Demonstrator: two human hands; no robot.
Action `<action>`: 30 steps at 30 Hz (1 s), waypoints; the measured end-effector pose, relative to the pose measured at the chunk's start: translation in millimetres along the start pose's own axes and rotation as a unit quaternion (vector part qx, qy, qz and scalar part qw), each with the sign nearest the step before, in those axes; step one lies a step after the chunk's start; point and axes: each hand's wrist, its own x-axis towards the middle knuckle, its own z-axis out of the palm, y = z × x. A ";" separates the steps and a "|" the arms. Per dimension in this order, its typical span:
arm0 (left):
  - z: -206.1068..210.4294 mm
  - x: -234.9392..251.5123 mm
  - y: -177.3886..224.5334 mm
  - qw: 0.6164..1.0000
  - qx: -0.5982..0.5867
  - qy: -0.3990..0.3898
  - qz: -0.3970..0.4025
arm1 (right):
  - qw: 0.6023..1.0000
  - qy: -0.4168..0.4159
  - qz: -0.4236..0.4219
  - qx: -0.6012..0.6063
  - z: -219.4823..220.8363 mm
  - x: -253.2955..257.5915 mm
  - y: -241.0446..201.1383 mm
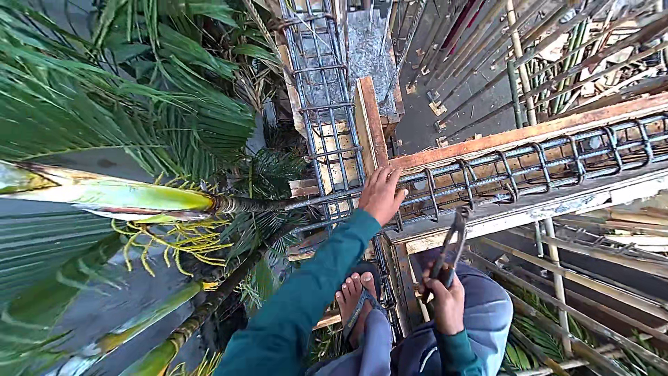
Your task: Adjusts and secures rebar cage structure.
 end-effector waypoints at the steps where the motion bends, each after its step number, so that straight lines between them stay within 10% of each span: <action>1: -1.8 -18.9 1.9 0.999 -0.009 0.033 -0.002 | 1.000 0.023 -0.020 -0.006 -2.0 -8.0 0.1; 9: 60.1 -106.0 -50.3 0.995 0.056 0.080 -0.009 | 0.953 -0.032 -0.288 0.093 -32.0 24.1 -76.5; 17: 60.1 -104.2 -53.5 0.995 0.050 0.088 0.005 | 0.961 0.030 -0.273 0.033 -14.2 60.5 -84.7; 30: 61.2 -100.8 -47.5 0.994 0.045 0.103 0.002 | 0.959 -0.107 -0.227 0.135 9.9 44.7 -87.1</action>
